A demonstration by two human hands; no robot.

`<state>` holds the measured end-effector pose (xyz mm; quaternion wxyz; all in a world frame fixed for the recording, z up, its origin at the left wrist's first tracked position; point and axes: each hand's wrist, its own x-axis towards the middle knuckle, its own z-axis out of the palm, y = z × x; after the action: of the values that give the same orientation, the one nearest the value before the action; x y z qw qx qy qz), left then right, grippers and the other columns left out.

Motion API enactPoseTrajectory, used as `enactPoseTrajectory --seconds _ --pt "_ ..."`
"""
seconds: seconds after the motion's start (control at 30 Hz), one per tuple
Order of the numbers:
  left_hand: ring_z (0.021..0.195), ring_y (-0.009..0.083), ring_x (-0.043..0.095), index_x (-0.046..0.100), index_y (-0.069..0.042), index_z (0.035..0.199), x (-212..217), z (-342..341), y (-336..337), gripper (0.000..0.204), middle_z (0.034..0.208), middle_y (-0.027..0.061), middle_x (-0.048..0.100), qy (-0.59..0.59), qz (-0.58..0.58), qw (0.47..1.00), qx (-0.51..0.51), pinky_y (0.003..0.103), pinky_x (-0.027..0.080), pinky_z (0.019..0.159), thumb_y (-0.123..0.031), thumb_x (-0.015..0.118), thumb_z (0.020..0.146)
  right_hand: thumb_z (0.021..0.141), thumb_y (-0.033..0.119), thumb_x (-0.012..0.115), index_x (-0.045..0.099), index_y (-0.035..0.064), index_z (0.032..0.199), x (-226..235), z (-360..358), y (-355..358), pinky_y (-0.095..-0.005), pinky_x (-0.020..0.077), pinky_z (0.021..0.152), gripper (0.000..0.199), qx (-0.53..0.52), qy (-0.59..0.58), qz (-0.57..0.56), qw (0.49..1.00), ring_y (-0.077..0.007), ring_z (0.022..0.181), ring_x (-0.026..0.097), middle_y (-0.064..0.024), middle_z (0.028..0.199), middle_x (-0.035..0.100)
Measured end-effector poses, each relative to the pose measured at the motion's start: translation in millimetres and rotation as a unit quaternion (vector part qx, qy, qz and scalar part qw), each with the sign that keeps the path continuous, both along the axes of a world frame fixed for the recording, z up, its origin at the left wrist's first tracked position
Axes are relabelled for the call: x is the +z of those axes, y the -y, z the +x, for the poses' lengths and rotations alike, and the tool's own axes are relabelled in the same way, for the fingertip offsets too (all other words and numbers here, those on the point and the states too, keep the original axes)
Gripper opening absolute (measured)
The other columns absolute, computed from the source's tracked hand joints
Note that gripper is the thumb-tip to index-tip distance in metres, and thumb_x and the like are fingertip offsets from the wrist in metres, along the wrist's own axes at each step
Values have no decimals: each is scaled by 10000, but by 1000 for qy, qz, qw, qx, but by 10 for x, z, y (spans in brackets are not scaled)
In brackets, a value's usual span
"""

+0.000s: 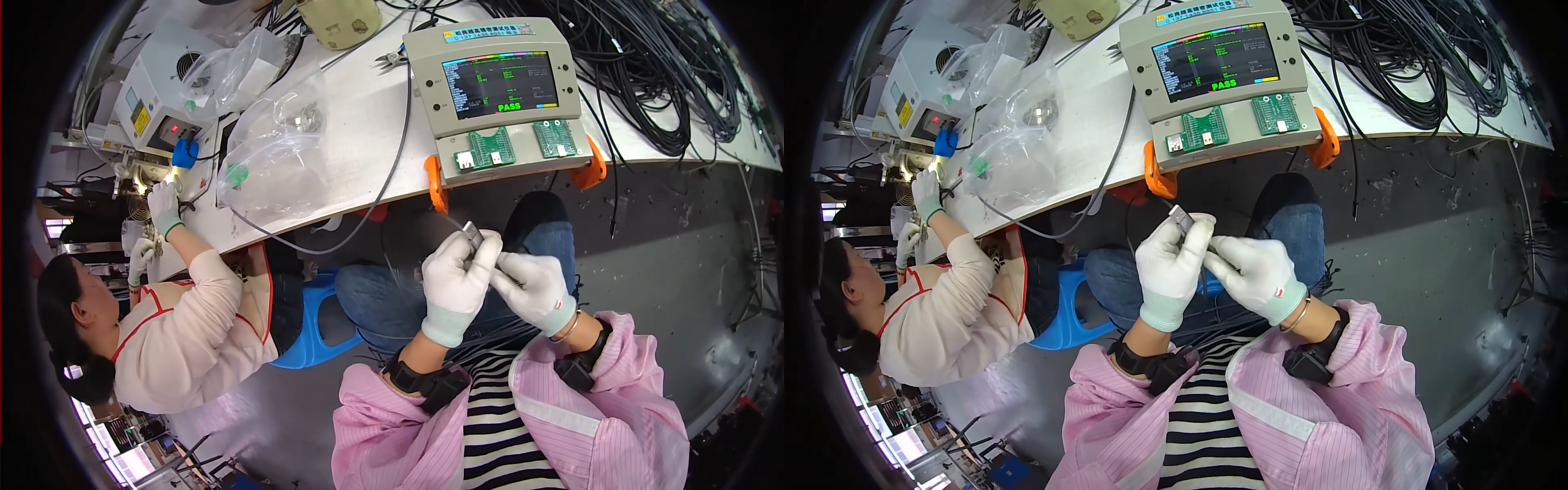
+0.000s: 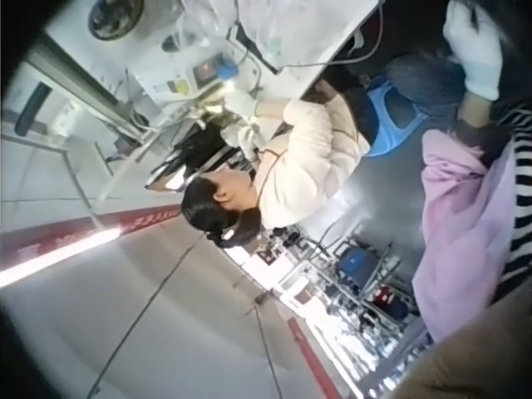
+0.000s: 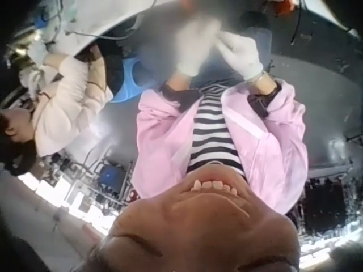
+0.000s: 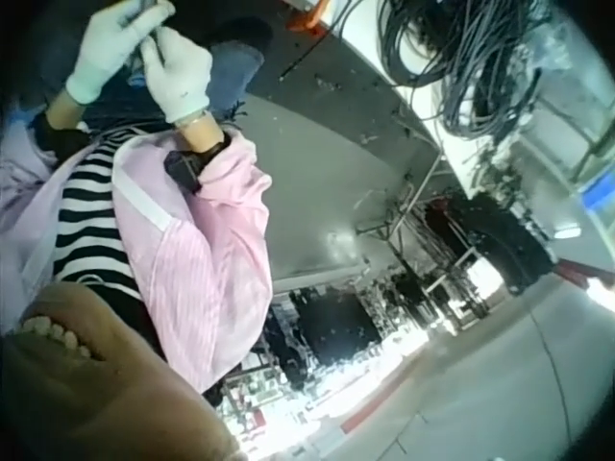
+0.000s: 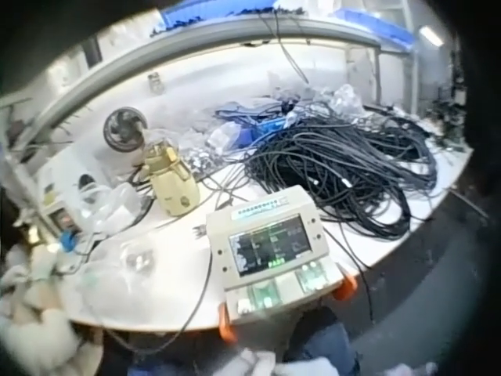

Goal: The person picks up a cable from a pile, inserts its connectors into a testing device, and removes it after the screen displays a result. They repeat this process with several more cables, coiling each one by hand after testing.

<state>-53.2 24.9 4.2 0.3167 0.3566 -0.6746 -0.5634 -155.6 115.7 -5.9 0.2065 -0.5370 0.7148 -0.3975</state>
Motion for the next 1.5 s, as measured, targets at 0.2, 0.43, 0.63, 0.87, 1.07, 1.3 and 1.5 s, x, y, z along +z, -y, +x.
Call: enactPoseTrajectory --seconds 0.2,0.43,0.63,0.87,1.07,1.3,1.5 --pt "410 49 440 584 29 939 115 -25 170 351 612 45 578 -32 176 982 -64 173 334 383 -304 477 934 743 153 629 485 -21 1082 52 -460 -66 -234 423 631 408 1 505 -169 846 -141 726 523 -198 1134 522" --pt "344 91 386 536 -11 758 94 -244 283 433 454 12 404 -62 282 956 -42 204 309 323 -399 454 931 907 172 465 374 -35 1295 100 -576 -88 -217 465 577 449 -48 463 -205 861 -160 769 599 -227 1138 547" --pt "373 52 390 559 6 746 116 -235 277 471 459 -5 420 -76 289 954 -5 183 304 344 -421 466 922 951 253 396 342 -30 1306 154 -614 -120 -170 377 408 457 -54 455 -57 887 -91 506 565 -174 887 649" --pt "316 96 332 517 3 758 171 -367 238 430 448 16 377 -109 310 943 44 221 294 306 -385 451 932 951 279 407 531 -25 902 159 -656 -19 -184 344 364 332 -112 471 20 874 -96 405 501 -112 634 604" --pt "314 95 326 508 15 774 176 -416 223 411 462 9 379 -121 302 944 62 226 293 299 -362 463 931 952 292 417 534 -11 750 219 -818 71 -201 232 306 383 -141 433 13 890 -73 283 310 -32 394 425" --pt "317 82 306 517 10 778 138 -407 240 385 463 6 392 -132 299 944 50 228 315 311 -328 444 945 949 279 429 514 2 713 257 -836 197 -218 201 303 374 -139 499 -10 856 -68 282 261 -7 380 361" --pt "320 80 310 515 8 793 100 -397 244 392 469 11 401 -143 294 944 34 228 321 315 -346 443 944 938 284 457 537 11 723 209 -749 285 -216 203 289 356 -173 546 -51 818 -73 276 277 -8 384 373"
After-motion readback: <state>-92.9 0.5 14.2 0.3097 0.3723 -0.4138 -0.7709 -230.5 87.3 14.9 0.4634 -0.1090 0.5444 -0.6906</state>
